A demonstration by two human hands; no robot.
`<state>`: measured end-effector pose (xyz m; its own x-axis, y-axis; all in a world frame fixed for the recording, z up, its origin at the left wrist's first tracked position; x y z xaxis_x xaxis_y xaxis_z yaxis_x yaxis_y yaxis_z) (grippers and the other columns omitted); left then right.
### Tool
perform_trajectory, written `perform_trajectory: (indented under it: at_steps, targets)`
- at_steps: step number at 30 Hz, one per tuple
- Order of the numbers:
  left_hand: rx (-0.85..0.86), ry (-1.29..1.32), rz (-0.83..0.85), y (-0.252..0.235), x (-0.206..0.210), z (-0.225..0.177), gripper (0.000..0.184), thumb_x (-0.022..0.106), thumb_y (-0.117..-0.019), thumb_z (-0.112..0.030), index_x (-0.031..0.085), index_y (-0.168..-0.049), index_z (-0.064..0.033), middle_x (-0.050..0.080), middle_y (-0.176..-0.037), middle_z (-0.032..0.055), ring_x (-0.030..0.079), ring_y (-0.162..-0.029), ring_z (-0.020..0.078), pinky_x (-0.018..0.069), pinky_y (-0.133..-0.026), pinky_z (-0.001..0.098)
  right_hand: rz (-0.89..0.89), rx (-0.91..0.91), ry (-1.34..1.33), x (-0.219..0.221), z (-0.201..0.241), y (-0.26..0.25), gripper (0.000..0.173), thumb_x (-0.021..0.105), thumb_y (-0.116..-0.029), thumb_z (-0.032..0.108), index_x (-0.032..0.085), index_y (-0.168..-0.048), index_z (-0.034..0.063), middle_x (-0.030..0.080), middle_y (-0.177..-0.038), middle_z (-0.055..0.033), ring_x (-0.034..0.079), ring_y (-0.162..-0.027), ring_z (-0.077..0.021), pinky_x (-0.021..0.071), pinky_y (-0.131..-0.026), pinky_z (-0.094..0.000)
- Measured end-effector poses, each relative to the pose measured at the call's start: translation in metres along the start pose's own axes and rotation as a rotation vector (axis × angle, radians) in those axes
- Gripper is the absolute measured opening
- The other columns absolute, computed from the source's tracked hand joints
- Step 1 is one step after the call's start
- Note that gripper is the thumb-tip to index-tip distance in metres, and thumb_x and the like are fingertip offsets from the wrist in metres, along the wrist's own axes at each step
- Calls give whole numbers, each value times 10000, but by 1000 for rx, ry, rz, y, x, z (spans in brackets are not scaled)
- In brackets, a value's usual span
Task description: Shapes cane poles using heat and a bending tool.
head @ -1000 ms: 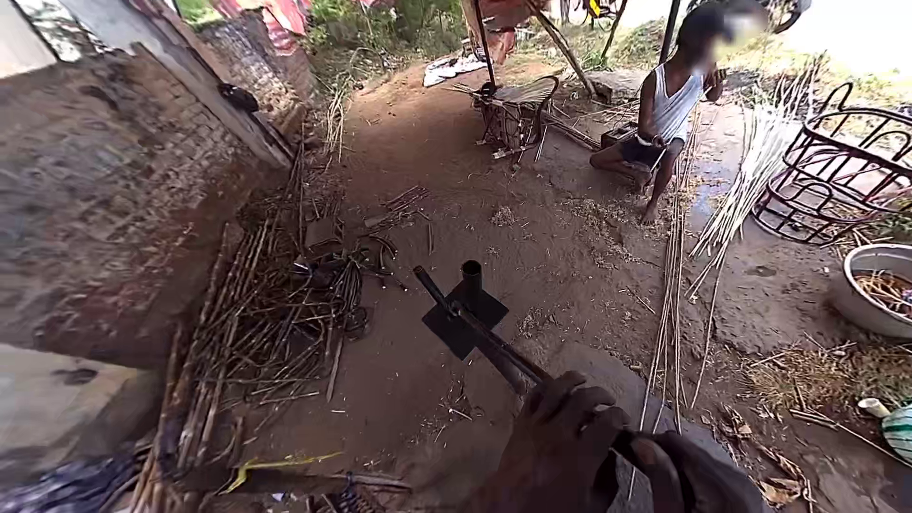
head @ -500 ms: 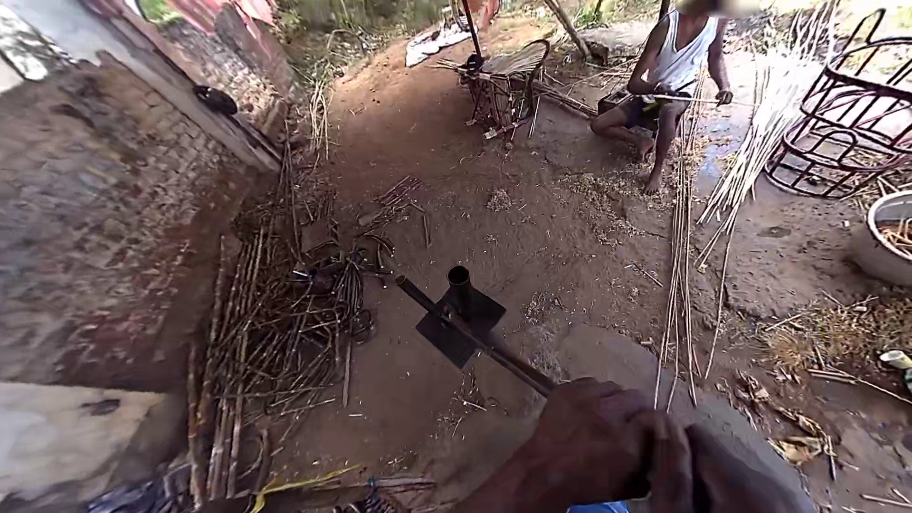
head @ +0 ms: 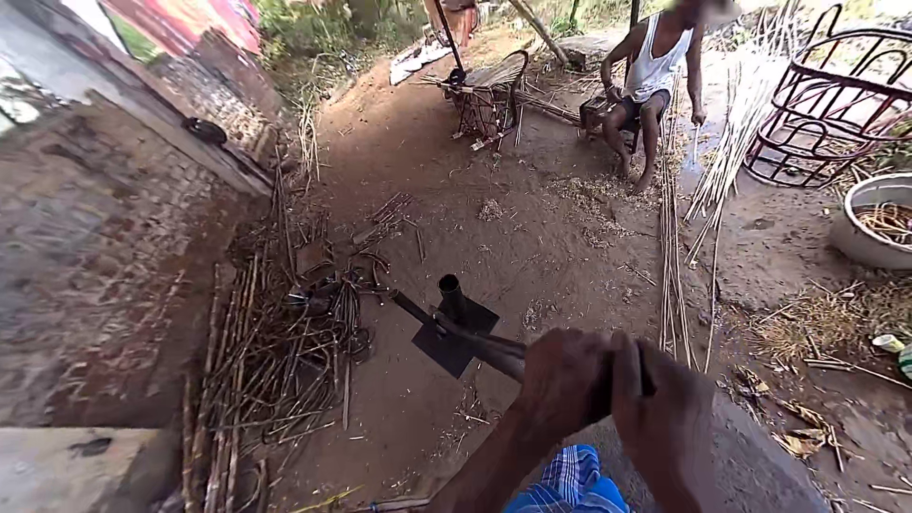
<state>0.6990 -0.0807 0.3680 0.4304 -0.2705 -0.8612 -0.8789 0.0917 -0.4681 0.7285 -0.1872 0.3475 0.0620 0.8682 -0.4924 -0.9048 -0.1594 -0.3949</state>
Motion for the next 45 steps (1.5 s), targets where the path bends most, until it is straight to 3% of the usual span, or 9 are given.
perform_trajectory:
  at_steps: [3, 10, 13, 16, 24, 30, 33, 37, 45]
  targets:
    - [1, -41, -27, 49, -15, 0, 242, 564, -946, -219, 736, -809, -117, 722, -824, -3, 687, -815, 173, 543, -822, 402, -68, -28, 22, 13, 22, 53, 387, 488, -1010, 310, 544, -657, 161, 426, -481, 49, 450, -387, -97, 341, -356, -304]
    - [-663, -278, 429, -74, 65, 77, 334, 566, -997, -356, 702, -906, -65, 721, -896, 142, 716, -911, 339, 552, -731, 552, 421, 318, -5, 100, -63, -125, 505, 494, -1035, 438, 617, -704, 77, 609, -701, -129, 631, -699, -320, 471, -616, -569]
    - [-274, -141, 186, -21, 18, 40, 207, 666, -910, -241, 660, -762, -96, 642, -719, 64, 673, -756, 259, 544, -705, 472, 200, 138, 6, 55, -12, -42, 503, 437, -1062, 446, 531, -670, 144, 493, -549, -33, 531, -484, -222, 426, -426, -450]
    - [-45, -12, 88, 48, -6, 38, 189, 602, -905, -183, 732, -787, -113, 725, -848, -6, 682, -929, 187, 480, -982, 444, 54, 34, 21, 54, 23, 44, 375, 460, -1014, 344, 524, -682, 180, 421, -480, 55, 456, -382, -114, 358, -353, -322]
    - [-685, -312, 469, -45, 68, 113, 360, 571, -1001, -359, 716, -934, -36, 729, -899, 169, 715, -932, 369, 532, -822, 585, 628, 280, -84, 150, -53, -106, 487, 479, -1057, 404, 623, -742, 62, 611, -724, -126, 626, -706, -301, 478, -634, -565]
    - [-87, -16, 27, 51, -6, 74, 138, 619, -884, -120, 691, -784, -58, 689, -805, 66, 671, -858, 244, 501, -914, 475, 129, 32, 18, 98, 27, 30, 365, 481, -1017, 324, 546, -705, 146, 470, -494, 2, 513, -404, -186, 402, -367, -386]
    - [-218, -84, -39, 40, 3, 99, 255, 567, -943, -152, 669, -735, -44, 681, -736, 89, 685, -803, 268, 513, -874, 475, 250, -2, -15, 123, 20, 8, 405, 460, -1063, 339, 553, -737, 118, 515, -551, -54, 553, -462, -230, 418, -393, -412]
    - [-739, -264, 379, -24, 49, 140, 378, 549, -1021, -338, 705, -879, -24, 722, -889, 182, 714, -940, 382, 539, -801, 592, 560, 206, -132, 173, -26, -96, 455, 487, -1054, 341, 639, -736, 53, 608, -695, -124, 632, -683, -300, 486, -618, -552]
    - [-194, -63, 29, 68, 2, 126, 252, 531, -963, -115, 686, -796, -9, 690, -781, 131, 697, -833, 307, 527, -917, 498, 290, 76, 16, 150, 35, 31, 383, 429, -1061, 343, 604, -819, 104, 566, -579, -72, 623, -523, -275, 468, -442, -461]
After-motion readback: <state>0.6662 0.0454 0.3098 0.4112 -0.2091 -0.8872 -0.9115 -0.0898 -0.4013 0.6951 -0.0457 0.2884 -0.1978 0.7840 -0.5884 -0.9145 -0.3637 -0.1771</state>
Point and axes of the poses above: each hand's wrist, its own y-axis away from the middle knuckle, its own x-axis out of the palm, z = x × y, the point moved 9 cm from there along -y, towards the middle knuckle
